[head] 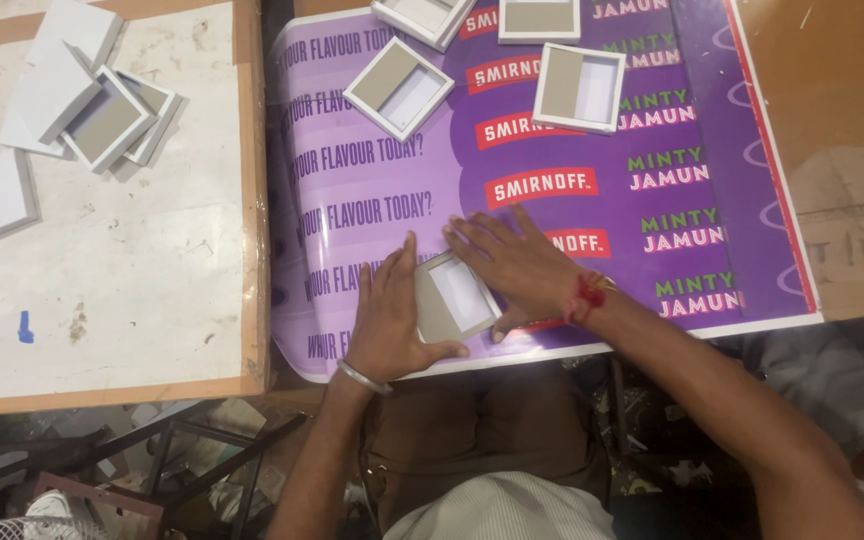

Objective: The person repeatedly picks up small square frames and presses them onto a purple Smirnoff Minty Jamun poster, aligning each frame over printed text blocks. The person handles frames one at a time, placing them in a grid-like pattern across the poster surface.

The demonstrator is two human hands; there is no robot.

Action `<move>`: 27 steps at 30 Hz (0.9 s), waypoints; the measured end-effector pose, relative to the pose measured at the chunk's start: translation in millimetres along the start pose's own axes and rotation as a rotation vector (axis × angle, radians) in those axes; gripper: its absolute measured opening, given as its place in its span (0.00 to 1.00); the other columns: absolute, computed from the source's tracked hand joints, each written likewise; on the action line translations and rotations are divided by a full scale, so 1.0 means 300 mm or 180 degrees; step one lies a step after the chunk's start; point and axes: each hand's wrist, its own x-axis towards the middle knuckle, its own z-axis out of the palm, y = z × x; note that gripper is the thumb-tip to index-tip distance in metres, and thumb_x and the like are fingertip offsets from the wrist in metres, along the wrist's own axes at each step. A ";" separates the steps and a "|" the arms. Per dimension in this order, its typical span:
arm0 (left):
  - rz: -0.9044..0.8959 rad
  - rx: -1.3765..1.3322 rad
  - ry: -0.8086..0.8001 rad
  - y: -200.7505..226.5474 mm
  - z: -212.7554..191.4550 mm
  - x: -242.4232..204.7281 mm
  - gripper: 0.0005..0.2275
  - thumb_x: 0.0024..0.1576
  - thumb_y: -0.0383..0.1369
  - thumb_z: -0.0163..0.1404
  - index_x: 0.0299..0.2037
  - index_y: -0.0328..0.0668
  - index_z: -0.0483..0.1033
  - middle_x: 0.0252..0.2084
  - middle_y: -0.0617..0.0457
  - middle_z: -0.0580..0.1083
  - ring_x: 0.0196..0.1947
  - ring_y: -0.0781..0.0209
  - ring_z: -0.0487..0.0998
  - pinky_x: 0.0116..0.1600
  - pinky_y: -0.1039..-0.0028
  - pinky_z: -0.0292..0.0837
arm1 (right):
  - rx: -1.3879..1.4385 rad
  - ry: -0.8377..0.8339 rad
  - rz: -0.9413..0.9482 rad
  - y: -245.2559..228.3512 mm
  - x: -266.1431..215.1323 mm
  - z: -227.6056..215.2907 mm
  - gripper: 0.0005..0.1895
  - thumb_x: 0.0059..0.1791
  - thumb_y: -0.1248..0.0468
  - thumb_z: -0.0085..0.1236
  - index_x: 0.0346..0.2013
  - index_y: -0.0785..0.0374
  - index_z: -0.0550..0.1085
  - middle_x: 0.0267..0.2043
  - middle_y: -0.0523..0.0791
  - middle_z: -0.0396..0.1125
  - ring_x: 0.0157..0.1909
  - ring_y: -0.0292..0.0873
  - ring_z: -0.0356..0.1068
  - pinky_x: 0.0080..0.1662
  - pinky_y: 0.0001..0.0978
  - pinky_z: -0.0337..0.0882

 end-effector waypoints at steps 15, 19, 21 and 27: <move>0.0723 0.0690 0.0197 0.066 0.039 -0.029 0.47 0.40 0.30 0.56 0.73 0.22 0.46 0.64 0.11 0.59 0.69 0.16 0.57 0.75 0.43 0.47 | -0.0940 0.0132 -0.0452 -0.057 0.073 0.141 0.55 0.36 0.56 0.72 0.70 0.73 0.54 0.73 0.60 0.50 0.76 0.56 0.47 0.74 0.55 0.39; 0.0672 0.0785 0.0325 0.093 0.047 -0.045 0.44 0.41 0.29 0.55 0.72 0.23 0.49 0.64 0.13 0.61 0.68 0.16 0.59 0.75 0.43 0.49 | -0.0775 -0.0058 -0.0303 -0.070 0.061 0.159 0.57 0.35 0.56 0.72 0.71 0.73 0.53 0.73 0.59 0.51 0.76 0.56 0.48 0.75 0.53 0.39; 0.0569 0.0716 0.0305 0.094 0.033 -0.040 0.44 0.43 0.32 0.57 0.72 0.23 0.49 0.63 0.15 0.62 0.68 0.18 0.60 0.74 0.43 0.49 | -0.0919 -0.0289 -0.0261 -0.080 0.064 0.147 0.58 0.35 0.54 0.73 0.71 0.72 0.52 0.74 0.59 0.49 0.76 0.57 0.47 0.73 0.56 0.37; 0.0203 0.0697 0.0631 0.084 0.077 -0.076 0.48 0.49 0.54 0.58 0.72 0.24 0.51 0.66 0.20 0.62 0.69 0.23 0.60 0.72 0.39 0.48 | -0.0650 -0.0147 0.0085 -0.113 0.063 0.148 0.55 0.37 0.43 0.70 0.70 0.59 0.55 0.74 0.50 0.51 0.75 0.54 0.49 0.66 0.82 0.36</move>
